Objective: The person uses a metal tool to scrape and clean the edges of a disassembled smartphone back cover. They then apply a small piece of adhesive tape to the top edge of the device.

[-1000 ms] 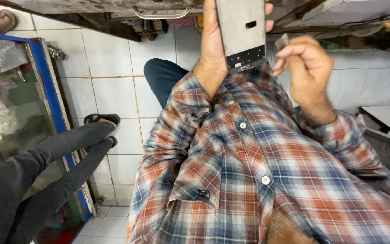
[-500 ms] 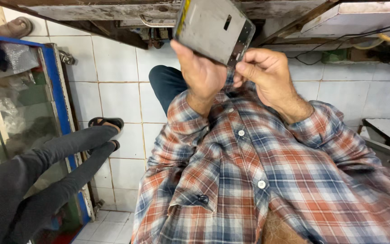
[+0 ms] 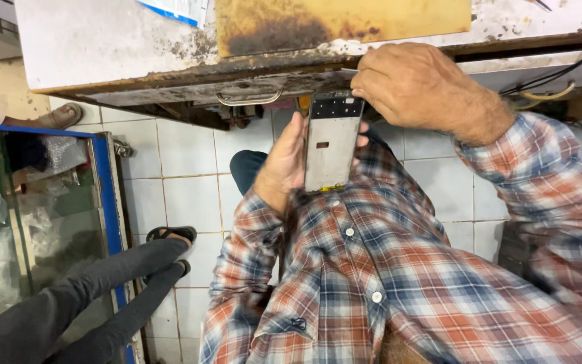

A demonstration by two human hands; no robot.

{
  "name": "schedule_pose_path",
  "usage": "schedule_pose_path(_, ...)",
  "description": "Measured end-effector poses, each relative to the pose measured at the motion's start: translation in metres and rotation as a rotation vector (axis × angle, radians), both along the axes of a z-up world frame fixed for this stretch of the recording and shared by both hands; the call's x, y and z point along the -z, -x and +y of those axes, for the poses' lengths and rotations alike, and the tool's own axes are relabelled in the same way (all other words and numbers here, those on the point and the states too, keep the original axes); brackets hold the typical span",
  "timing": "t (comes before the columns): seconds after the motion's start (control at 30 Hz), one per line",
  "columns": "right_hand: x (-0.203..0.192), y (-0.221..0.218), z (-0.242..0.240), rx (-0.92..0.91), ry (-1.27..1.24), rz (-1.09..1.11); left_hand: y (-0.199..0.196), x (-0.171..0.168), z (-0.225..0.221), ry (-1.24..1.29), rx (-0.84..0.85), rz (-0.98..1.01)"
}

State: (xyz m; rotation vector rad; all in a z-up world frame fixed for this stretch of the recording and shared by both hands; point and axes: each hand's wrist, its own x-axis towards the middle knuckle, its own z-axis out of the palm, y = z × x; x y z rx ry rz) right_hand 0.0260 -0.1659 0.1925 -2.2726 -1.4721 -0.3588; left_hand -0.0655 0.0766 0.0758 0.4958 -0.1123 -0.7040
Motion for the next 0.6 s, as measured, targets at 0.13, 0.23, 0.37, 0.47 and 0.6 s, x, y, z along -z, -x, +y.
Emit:
schedule_pose_path(0.13, -0.001, -0.012, -0.003, -0.033, 0.042, -0.035, -0.016, 0.032, -0.051, 0.201, -0.052, 0.048)
schedule_pose_path(0.23, 0.006, -0.018, -0.001, -0.033, 0.047, -0.047, -0.029, 0.033, -0.074, 0.243, -0.018, -0.099)
schedule_pose_path(0.37, 0.013, -0.024, -0.010, -0.015, 0.114, -0.061, -0.026, 0.016, -0.052, 0.285, -0.105, 0.093)
schedule_pose_path(0.47, 0.011, -0.030, -0.014, -0.022, 0.139, -0.045, -0.029, 0.006, -0.034, 0.125, -0.035, 0.082)
schedule_pose_path(0.6, 0.012, -0.040, -0.015, -0.032, 0.013, -0.046, -0.031, 0.007, -0.043, 0.135, -0.042, 0.123)
